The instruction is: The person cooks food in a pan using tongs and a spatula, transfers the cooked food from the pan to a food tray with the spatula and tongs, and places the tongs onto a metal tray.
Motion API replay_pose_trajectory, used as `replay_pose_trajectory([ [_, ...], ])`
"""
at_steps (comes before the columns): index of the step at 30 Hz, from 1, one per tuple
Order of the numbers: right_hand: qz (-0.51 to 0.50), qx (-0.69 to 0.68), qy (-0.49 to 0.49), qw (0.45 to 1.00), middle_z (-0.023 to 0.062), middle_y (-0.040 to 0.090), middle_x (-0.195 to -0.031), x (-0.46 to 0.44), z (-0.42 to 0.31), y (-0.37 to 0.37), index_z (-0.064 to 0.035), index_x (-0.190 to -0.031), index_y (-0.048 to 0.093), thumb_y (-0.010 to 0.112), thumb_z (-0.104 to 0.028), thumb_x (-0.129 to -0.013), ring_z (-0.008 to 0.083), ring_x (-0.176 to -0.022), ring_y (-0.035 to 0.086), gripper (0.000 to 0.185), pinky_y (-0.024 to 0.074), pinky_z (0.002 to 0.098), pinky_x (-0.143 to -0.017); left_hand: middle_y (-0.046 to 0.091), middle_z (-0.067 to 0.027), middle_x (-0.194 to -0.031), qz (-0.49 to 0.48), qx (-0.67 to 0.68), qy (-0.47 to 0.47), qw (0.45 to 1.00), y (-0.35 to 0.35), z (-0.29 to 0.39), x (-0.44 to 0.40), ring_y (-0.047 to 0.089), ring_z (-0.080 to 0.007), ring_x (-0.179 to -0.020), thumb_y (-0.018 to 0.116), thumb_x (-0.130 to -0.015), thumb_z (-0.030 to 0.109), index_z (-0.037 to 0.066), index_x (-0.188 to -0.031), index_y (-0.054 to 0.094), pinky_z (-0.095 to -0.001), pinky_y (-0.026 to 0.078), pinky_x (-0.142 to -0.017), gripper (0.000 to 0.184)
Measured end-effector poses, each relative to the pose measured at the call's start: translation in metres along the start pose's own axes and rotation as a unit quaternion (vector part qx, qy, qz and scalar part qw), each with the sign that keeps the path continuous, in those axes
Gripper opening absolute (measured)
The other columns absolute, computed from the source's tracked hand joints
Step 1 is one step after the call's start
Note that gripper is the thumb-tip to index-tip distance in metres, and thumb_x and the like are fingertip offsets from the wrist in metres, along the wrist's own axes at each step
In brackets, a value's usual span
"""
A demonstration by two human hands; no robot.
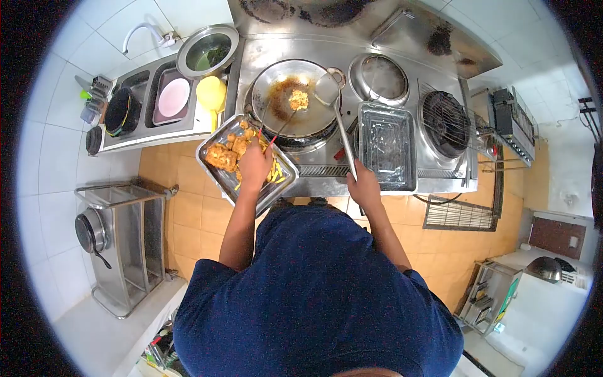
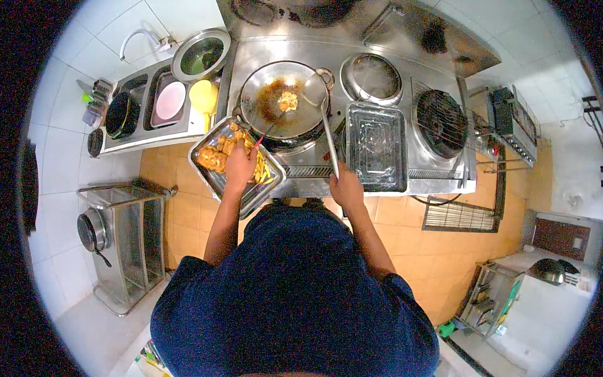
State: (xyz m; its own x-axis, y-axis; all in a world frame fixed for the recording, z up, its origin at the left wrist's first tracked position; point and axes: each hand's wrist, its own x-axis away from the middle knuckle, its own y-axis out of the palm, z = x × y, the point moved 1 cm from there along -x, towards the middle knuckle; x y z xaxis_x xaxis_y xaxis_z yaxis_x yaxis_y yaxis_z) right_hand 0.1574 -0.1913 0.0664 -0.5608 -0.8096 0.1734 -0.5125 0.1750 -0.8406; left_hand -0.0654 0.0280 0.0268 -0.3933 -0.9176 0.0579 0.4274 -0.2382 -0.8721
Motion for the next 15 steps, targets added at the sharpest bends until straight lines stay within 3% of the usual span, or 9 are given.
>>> replay_pose_trajectory([
  [5, -0.063, 0.015, 0.019, 0.998, 0.0273, 0.067, -0.095, -0.01, -0.004, 0.007, -0.0033, -0.127, 0.053, 0.06, -0.021, -0.088, 0.0477, -0.087, 0.065, 0.043, 0.0532, 0.0557, -0.078, 0.066, -0.0297, -0.092, -0.01, 0.028, -0.013, 0.999, -0.007, 0.003, 0.005, 0.066, -0.0465, -0.083, 0.065, -0.091, 0.035, -0.006, -0.11, 0.056, -0.0543, 0.052, -0.071, 0.046],
  [8, -0.064, -0.024, -0.023, 0.997, 0.0271, 0.067, -0.096, -0.013, 0.014, 0.026, -0.0058, -0.129, 0.054, 0.06, -0.021, -0.089, 0.0472, -0.088, 0.065, 0.043, 0.053, 0.0555, -0.078, 0.066, -0.0283, -0.086, -0.003, 0.049, -0.002, 0.999, 0.003, -0.004, 0.006, 0.065, -0.0461, -0.082, 0.066, -0.09, 0.036, -0.005, -0.11, 0.057, -0.0541, 0.051, -0.069, 0.047],
  [11, -0.079, -0.042, -0.013, 0.996, 0.0271, 0.067, -0.098, -0.013, 0.007, 0.013, -0.0076, -0.13, 0.055, 0.061, -0.022, -0.089, 0.0469, -0.091, 0.065, 0.044, 0.0521, 0.0553, -0.079, 0.067, -0.0279, -0.094, -0.062, 0.071, -0.015, 0.995, 0.001, 0.0, 0.008, 0.066, -0.0455, -0.089, 0.066, -0.09, 0.036, -0.005, -0.118, 0.057, -0.0527, 0.051, -0.076, 0.051],
  [14, -0.046, -0.062, -0.041, 0.996, 0.0277, 0.067, -0.101, -0.013, 0.001, -0.003, -0.0074, -0.129, 0.057, 0.061, -0.023, -0.089, 0.0469, -0.094, 0.064, 0.043, 0.0515, 0.0544, -0.081, 0.067, -0.0282, -0.091, -0.057, 0.088, -0.034, 0.994, -0.001, 0.009, 0.011, 0.066, -0.0447, -0.088, 0.066, -0.09, 0.036, -0.005, -0.117, 0.057, -0.0526, 0.051, -0.076, 0.05],
  [15, -0.059, -0.05, 0.002, 0.997, 0.0286, 0.066, -0.104, -0.012, -0.003, -0.01, -0.0051, -0.128, 0.057, 0.062, -0.021, -0.089, 0.0477, -0.096, 0.064, 0.043, 0.0512, 0.0531, -0.083, 0.067, -0.0272, -0.089, -0.026, 0.082, -0.009, 0.996, 0.003, 0.007, 0.011, 0.066, -0.0448, -0.086, 0.066, -0.09, 0.036, -0.004, -0.116, 0.058, -0.0527, 0.052, -0.075, 0.049],
])
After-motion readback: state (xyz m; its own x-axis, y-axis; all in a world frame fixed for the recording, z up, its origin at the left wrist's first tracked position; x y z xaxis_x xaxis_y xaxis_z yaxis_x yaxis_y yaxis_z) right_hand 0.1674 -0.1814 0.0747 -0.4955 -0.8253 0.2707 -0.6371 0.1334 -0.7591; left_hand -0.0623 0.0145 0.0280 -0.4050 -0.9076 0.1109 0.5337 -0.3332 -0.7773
